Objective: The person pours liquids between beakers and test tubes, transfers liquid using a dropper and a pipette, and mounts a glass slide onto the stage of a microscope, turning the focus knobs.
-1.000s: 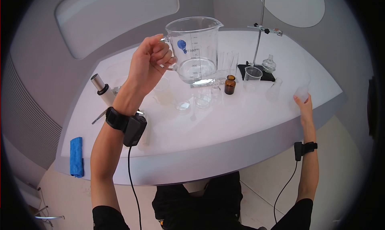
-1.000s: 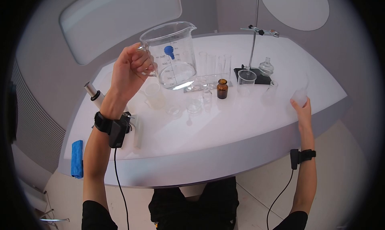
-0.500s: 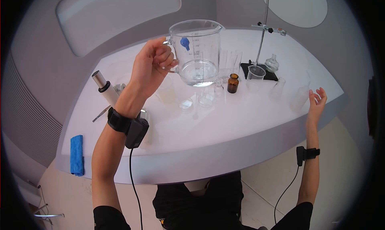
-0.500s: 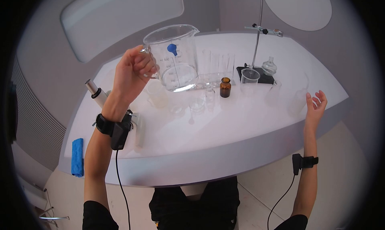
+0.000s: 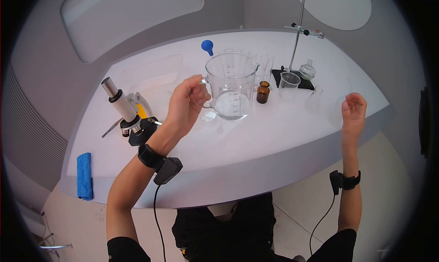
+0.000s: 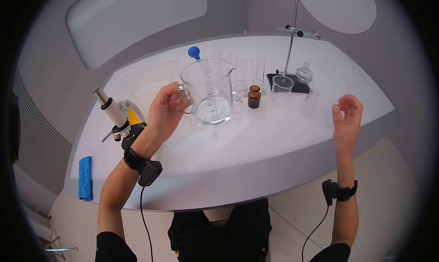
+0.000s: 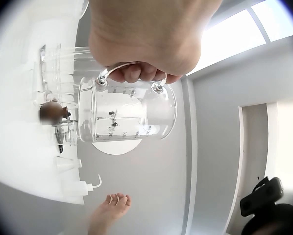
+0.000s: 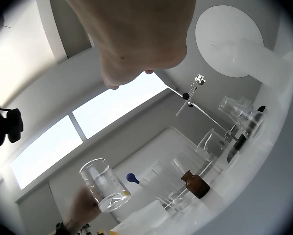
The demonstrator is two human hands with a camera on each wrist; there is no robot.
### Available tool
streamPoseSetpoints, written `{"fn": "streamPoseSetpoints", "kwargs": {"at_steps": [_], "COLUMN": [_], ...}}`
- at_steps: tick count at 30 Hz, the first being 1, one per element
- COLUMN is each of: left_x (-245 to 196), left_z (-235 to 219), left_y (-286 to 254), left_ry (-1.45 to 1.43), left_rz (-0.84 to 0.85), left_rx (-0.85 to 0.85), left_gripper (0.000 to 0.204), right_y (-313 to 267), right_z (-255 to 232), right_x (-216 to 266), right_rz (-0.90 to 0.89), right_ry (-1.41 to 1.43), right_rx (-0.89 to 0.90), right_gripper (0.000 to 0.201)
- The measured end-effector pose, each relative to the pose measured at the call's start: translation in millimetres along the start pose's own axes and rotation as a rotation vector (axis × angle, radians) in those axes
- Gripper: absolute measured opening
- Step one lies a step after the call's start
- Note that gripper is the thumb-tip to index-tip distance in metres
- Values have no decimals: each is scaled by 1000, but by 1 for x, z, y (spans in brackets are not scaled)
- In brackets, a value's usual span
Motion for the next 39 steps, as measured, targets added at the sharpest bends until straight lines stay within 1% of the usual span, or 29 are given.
{"fn": "streamPoseSetpoints", "kwargs": {"at_steps": [4,5,7,8,10,11,13,15,17,19,21,22,23,25,26,28,35,37,38,39], "left_x": [20,25,36,42,51,53,58,60,65,69,74,76,80,85,85,87,100,99,96,95], "left_z": [2,3,0,-2,-5,-5,-3,2,3,2,3,4,4,4,6,10,14,18,21,24], "left_y": [-12,-16,-22,-25,-29,-31,-36,-40,-42,-45,-48,-49,-47,-49,-50,-54,-64,-68,-69,-71], "left_ry": [-1,18,18,15,1,-2,0,20,54,73,58,44,46,61,52,66,62,154,152,264], "left_rz": [-28,-28,-39,-68,-114,-114,-151,-172,-182,-216,-208,-202,-192,-208,-205,-237,-219,-215,-207,-191], "left_rx": [1,-11,24,28,34,38,16,13,11,52,61,70,68,81,80,78,129,125,124,134], "left_gripper": [36,35,33,32,30,30,29,28,27,25,24,24,24,23,23,24,28,33,33,34], "right_y": [-10,-15,-24,-28,-33,-38,-43,-50,-59,-63,-70,-75,-76,-82,-83,-87,-98,-103,-106,-109], "right_z": [18,23,32,36,47,50,59,70,79,89,97,101,106,111,113,117,126,128,130,130], "right_x": [17,18,19,20,27,31,39,46,44,56,66,67,65,68,71,74,73,68,64,59], "right_rz": [11,6,-3,-4,-42,-44,-70,-65,-45,-27,69,97,88,107,106,150,219,348,341,438], "right_ry": [49,52,115,112,121,117,69,81,56,75,89,100,104,145,139,130,66,118,115,144], "right_rx": [116,111,162,162,261,260,396,395,498,521,645,678,679,772,778,853,940,917,921,895], "right_gripper": [37,37,36,36,33,33,32,30,25,24,26,28,28,27,27,26,27,29,29,33]}}
Point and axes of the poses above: each hand's wrist, its own y-axis towards the middle knuckle, its own z-axis out of the palm, x = y × z, the point moved 1 cm from there along y, towards the middle knuckle
